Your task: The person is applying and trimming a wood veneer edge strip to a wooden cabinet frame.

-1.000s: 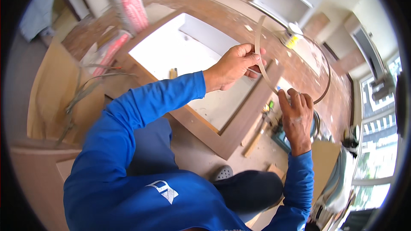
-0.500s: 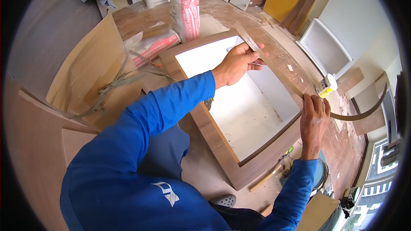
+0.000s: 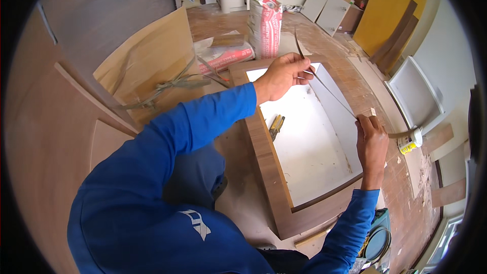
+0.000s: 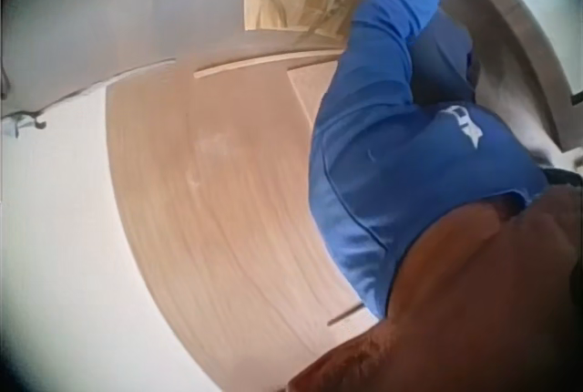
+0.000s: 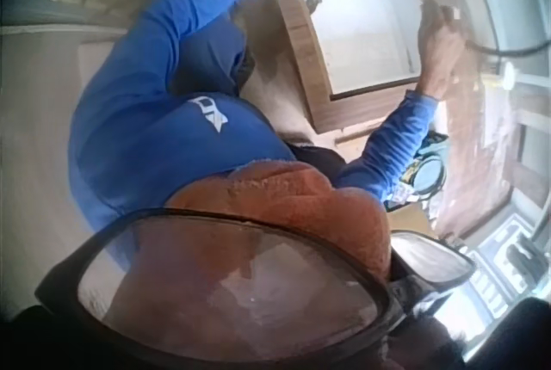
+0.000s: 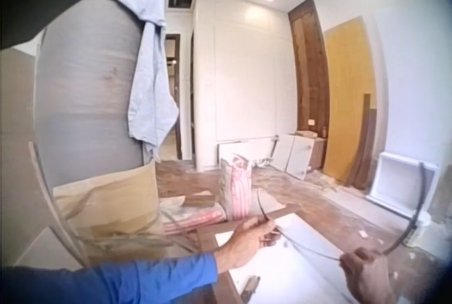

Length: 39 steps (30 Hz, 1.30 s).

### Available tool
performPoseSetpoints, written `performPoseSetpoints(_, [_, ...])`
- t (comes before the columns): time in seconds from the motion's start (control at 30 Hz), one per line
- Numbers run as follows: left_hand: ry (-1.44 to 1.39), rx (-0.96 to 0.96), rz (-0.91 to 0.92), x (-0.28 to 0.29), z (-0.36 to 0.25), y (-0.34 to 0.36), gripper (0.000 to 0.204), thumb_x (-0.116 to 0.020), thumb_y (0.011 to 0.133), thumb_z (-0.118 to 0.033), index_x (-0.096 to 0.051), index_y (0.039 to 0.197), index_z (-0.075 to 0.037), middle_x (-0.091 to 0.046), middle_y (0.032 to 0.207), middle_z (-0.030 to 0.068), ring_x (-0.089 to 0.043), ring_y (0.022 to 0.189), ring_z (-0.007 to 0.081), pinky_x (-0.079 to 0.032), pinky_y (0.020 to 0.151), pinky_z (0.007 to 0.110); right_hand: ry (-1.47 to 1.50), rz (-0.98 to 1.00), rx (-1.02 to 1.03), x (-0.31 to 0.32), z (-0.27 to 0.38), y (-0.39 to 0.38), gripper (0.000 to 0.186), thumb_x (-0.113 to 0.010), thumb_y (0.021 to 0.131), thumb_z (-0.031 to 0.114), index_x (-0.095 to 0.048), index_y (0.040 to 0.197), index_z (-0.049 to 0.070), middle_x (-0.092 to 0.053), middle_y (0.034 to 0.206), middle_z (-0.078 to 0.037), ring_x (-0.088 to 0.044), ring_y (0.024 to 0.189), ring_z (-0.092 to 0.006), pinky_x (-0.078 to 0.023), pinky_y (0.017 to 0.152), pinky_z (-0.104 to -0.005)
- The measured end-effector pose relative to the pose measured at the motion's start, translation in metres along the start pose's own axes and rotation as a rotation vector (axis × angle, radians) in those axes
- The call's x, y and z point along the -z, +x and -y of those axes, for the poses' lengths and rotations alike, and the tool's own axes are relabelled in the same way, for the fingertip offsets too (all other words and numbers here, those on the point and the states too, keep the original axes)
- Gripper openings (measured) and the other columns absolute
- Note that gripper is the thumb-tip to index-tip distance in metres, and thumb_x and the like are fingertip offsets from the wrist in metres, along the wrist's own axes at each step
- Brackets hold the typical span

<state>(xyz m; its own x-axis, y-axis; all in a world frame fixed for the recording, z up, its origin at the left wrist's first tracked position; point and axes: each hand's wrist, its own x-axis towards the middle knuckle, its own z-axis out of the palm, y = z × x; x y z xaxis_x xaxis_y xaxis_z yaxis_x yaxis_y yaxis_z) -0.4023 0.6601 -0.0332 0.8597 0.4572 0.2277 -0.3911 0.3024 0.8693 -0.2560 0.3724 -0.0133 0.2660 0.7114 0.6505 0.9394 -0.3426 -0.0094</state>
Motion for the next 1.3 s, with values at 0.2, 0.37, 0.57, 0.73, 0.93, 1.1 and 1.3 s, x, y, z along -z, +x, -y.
performPoseSetpoints(0.2, [-0.074,-0.04,-0.189,0.003,-0.019,-0.004,0.017,-0.072,0.097,-0.023,-0.058,0.097,-0.014,-0.063,0.091,-0.0004,-0.063,0.083,0.0143,-0.053,0.078,0.033,0.757,0.251,-0.331,-0.012,-0.007,-0.017,0.018,-0.071,0.093,0.014,-0.071,0.105,0.001,-0.067,0.077,-0.008,-0.064,0.066,-0.0191,-0.049,0.059,-0.0304])
performPoseSetpoints(0.37, [0.053,-0.212,-0.383,0.007,-0.026,0.004,0.024,-0.074,0.095,-0.022,-0.056,0.105,-0.01,-0.063,0.092,0.0029,-0.063,0.075,0.0169,-0.056,0.068,0.034,1.276,0.466,-0.609,-0.014,-0.014,-0.026,0.019,-0.071,0.095,0.014,-0.07,0.104,-0.003,-0.065,0.077,-0.002,-0.059,0.067,-0.0073,-0.047,0.059,-0.0228])
performPoseSetpoints(0.57, [0.135,-0.413,-0.414,0.042,-0.056,0.021,0.015,-0.072,0.093,-0.015,-0.062,0.094,-0.004,-0.063,0.079,0.0074,-0.064,0.067,0.0168,-0.055,0.057,0.031,1.044,0.538,-0.528,-0.018,-0.053,-0.037,0.021,-0.068,0.095,0.014,-0.067,0.107,-0.003,-0.065,0.082,-0.004,-0.06,0.07,-0.009,-0.051,0.064,-0.024])
performPoseSetpoints(0.73, [0.235,-0.203,-0.442,0.061,-0.05,0.006,0.021,-0.064,0.101,-0.029,-0.051,0.092,-0.015,-0.054,0.072,0.0017,-0.054,0.056,0.0178,-0.041,0.04,0.033,1.162,0.579,-0.595,-0.01,-0.046,-0.039,0.018,-0.068,0.096,0.017,-0.067,0.1,0.0,-0.062,0.079,-0.001,-0.058,0.066,-0.0063,-0.049,0.062,-0.0218])
performPoseSetpoints(0.93, [0.057,-0.019,-0.541,0.05,-0.028,-0.004,0.018,-0.063,0.1,-0.026,-0.054,0.088,-0.015,-0.053,0.07,0.0018,-0.055,0.06,0.019,-0.059,0.068,0.04,1.053,0.647,-0.516,-0.011,-0.041,-0.053,0.015,-0.065,0.093,0.015,-0.066,0.099,0.001,-0.062,0.081,-0.001,-0.06,0.068,-0.0074,-0.05,0.063,-0.0231])
performPoseSetpoints(1.1, [0.211,-0.192,-0.442,0.182,-0.082,0.046,0.02,-0.058,0.101,-0.023,-0.059,0.086,-0.01,-0.062,0.074,0.0073,-0.061,0.067,0.0223,-0.052,0.061,0.035,1.099,0.81,-0.338,-0.025,-0.041,-0.052,0.022,-0.065,0.092,0.021,-0.068,0.104,0.003,-0.064,0.085,0.0,-0.062,0.078,-0.0094,-0.055,0.068,-0.0266])
performPoseSetpoints(1.3, [0.524,-0.131,-0.426,0.13,-0.087,0.071,0.019,-0.059,0.101,-0.024,-0.06,0.086,-0.012,-0.059,0.071,0.0028,-0.057,0.061,0.0192,-0.052,0.057,0.034,1.201,1.096,-0.359,-0.07,-0.013,-0.089,0.03,-0.075,0.086,0.026,-0.072,0.106,0.004,-0.065,0.086,-0.003,-0.063,0.08,-0.014,-0.058,0.066,-0.0316])
